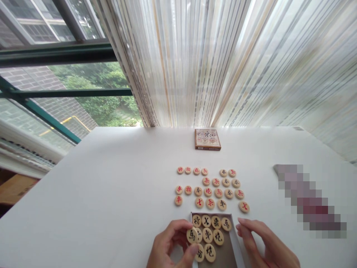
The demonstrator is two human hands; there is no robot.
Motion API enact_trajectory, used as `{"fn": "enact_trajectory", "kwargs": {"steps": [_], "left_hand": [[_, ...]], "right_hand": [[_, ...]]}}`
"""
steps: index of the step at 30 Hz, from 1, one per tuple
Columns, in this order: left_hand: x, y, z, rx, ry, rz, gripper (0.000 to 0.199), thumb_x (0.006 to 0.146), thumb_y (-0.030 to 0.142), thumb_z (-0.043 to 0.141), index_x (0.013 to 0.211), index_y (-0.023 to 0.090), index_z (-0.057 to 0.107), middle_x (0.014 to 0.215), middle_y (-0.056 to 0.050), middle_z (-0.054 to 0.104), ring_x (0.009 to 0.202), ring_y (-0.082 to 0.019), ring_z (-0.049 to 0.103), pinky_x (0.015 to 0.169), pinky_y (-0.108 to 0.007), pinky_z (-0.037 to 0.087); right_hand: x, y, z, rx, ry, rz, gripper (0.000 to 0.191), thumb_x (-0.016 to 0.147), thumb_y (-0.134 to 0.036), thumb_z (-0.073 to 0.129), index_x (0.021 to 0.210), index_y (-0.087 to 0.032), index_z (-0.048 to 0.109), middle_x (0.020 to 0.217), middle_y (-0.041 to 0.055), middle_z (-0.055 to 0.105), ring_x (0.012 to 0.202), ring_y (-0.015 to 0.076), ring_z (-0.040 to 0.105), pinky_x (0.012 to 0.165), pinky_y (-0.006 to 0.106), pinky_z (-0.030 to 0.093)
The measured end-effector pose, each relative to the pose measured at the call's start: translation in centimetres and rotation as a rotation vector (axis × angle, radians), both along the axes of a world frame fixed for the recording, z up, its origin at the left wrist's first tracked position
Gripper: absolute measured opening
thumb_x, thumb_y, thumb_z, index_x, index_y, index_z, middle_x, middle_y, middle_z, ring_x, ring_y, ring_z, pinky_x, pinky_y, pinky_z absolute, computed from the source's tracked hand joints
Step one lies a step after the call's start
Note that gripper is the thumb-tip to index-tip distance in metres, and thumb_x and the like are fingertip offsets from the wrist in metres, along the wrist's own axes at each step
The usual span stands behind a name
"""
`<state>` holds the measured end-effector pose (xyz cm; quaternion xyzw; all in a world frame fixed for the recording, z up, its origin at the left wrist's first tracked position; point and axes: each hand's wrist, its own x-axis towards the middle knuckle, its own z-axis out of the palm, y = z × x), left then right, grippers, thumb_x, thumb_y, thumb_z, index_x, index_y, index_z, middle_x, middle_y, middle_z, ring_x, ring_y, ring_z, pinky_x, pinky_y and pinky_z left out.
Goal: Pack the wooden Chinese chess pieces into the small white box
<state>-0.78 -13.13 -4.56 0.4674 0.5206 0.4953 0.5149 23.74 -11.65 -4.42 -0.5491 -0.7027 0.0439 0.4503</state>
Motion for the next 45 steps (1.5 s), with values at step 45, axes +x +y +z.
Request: {"fn": "enact_trajectory", "kwargs": {"steps": [45], "left_hand": [[-0.1,0.6,4.3,0.656,0.302,-0.244,0.031,0.077,0.017,0.085,0.103,0.023,0.068,0.077,0.0,0.076,0.063,-0.012,0.07,0.065,-0.019,0.058]], "right_hand": [[-4.0,-2.2,5.3,-0.239,0.091,0.447,0.021,0.092,-0.016,0.065,0.111,-0.024,0.065,0.087,0.0026,0.075,0.074,0.0147,0.073,0.07,0.019,0.059]]}}
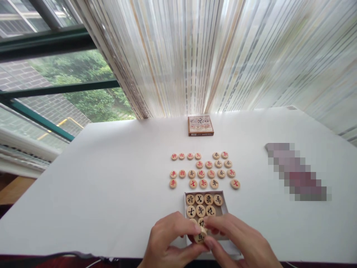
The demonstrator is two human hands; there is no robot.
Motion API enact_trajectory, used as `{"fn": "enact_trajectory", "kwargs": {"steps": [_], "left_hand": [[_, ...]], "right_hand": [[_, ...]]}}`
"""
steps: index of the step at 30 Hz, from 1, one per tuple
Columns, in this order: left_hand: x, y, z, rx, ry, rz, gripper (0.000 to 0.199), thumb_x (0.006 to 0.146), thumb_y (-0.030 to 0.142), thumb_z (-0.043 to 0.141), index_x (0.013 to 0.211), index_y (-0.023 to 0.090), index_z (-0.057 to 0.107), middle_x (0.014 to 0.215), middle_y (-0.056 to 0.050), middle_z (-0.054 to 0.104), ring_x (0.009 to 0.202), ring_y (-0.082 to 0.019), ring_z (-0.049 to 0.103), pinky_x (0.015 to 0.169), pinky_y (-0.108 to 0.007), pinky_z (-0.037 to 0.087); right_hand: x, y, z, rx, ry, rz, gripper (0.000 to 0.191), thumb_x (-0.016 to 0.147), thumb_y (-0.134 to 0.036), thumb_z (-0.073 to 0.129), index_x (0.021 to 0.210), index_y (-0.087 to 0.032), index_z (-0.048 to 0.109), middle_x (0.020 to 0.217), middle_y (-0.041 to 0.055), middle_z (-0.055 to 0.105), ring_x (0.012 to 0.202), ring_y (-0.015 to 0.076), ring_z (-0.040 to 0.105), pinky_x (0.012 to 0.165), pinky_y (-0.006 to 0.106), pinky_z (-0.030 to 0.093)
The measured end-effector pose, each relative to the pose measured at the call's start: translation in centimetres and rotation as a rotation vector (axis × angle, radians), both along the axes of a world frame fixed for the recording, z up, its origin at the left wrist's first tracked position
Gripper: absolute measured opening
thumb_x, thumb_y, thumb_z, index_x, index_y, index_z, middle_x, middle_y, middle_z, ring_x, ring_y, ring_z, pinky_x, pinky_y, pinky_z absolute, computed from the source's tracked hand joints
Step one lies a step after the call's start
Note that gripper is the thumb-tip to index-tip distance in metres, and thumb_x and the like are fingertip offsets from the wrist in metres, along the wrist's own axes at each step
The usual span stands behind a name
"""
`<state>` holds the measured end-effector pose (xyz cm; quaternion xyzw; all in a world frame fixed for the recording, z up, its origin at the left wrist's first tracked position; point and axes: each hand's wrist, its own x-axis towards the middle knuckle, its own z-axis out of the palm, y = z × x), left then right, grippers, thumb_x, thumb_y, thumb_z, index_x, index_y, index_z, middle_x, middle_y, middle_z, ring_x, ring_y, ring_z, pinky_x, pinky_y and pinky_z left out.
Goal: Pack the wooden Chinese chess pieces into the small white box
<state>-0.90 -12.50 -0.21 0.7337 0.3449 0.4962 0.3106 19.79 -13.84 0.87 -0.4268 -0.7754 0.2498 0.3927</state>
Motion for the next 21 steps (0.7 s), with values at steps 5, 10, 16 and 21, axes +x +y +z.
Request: {"fn": "enact_trajectory", "kwargs": {"steps": [5,10,16,21], "left_hand": [[-0.1,-0.1,0.4,0.066,0.083,-0.042,0.03,0.082,0.017,0.082,0.107,0.023,0.067,0.085,-0.003,0.075,0.075,-0.014,0.073,0.073,-0.021,0.059],[-1.9,-0.3,-0.2,0.002,0.236,-0.005,0.043,0.08,0.027,0.084,0.117,0.023,0.062,0.095,-0.005,0.072,0.085,-0.017,0.071,0.077,-0.025,0.059],[-3.3,-0.7,-0.7,-0.029,0.497,-0.014,0.039,0.074,0.037,0.088,0.101,0.022,0.066,0.079,-0.001,0.07,0.069,-0.017,0.065,0.066,-0.028,0.052],[-2.9,-0.6,-0.8,-0.054,0.545,-0.037,0.037,0.072,0.039,0.089,0.096,0.021,0.066,0.079,0.0,0.071,0.071,-0.018,0.064,0.069,-0.03,0.048]], "right_hand": [[-0.8,0.1,0.4,-0.205,0.047,0.06,0.013,0.091,-0.013,0.062,0.097,-0.024,0.065,0.079,-0.0033,0.071,0.068,0.0097,0.069,0.067,0.013,0.055],[-0.8,0.1,-0.3,-0.196,0.071,0.026,0.013,0.094,-0.014,0.054,0.097,-0.023,0.063,0.079,-0.0012,0.067,0.07,0.0106,0.067,0.066,0.015,0.054],[-1.5,-0.1,-2.1,-0.291,0.002,0.117,0.019,0.093,-0.011,0.049,0.098,-0.023,0.063,0.086,0.0011,0.068,0.07,0.0103,0.067,0.065,0.017,0.053],[-2.1,-0.1,-2.7,-0.38,-0.111,0.113,0.015,0.09,-0.011,0.054,0.09,-0.023,0.062,0.081,-0.0017,0.069,0.067,0.0105,0.068,0.061,0.016,0.051]]}}
